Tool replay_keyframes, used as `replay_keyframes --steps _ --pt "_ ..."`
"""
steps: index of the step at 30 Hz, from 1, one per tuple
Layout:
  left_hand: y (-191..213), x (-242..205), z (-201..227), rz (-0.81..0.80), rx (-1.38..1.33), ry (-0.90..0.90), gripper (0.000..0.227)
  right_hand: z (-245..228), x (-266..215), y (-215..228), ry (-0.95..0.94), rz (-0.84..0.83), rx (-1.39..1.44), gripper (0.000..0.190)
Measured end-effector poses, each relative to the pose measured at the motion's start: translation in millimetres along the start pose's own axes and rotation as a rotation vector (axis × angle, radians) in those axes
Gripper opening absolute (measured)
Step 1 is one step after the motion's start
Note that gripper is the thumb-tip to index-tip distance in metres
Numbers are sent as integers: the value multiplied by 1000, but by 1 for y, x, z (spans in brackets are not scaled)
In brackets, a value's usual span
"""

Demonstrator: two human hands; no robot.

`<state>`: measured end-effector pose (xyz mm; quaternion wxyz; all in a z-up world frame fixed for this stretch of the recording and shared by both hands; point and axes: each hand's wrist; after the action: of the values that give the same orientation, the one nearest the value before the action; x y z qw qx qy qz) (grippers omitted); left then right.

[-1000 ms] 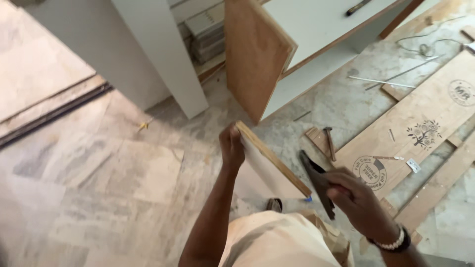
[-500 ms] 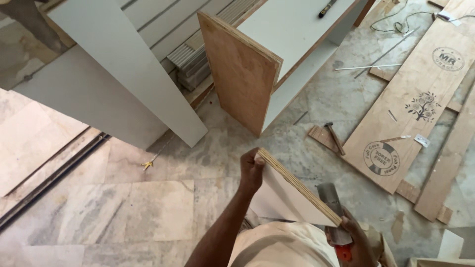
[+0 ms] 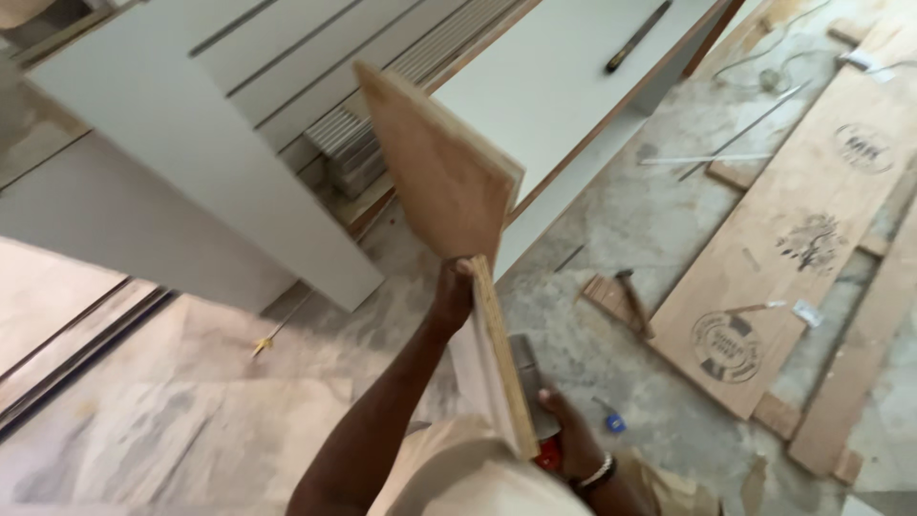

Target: The person smooths a wooden strip with a hand plane, then uses a hand saw to cut a white board. They place the cut board into a wooden cabinet frame and continue to adjust and fit the pieces together.

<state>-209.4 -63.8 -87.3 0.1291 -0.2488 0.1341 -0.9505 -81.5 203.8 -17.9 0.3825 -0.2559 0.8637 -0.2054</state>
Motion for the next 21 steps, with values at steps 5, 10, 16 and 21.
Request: replay_keyframes --steps 5,10,16,21 --pt "17 58 -60 -60 204 -304 70 -23 37 -9 130 -64 -28 69" --pt "24 139 -90 -63 16 -134 63 -46 85 -40 199 162 97 72" --pt "22 165 -64 -234 -215 227 56 -29 154 -86 401 427 309 74" --pt "4 153 -5 -346 -414 395 54 3 157 -107 496 600 409 75"
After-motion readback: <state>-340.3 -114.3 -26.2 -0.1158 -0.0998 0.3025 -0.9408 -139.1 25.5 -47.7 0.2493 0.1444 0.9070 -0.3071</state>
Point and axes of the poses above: each hand's wrist, its own x-axis towards the middle knuckle, its own y-axis out of the back of the hand, z = x × y, and after that the axes turned 11 degrees about -x, right-handed
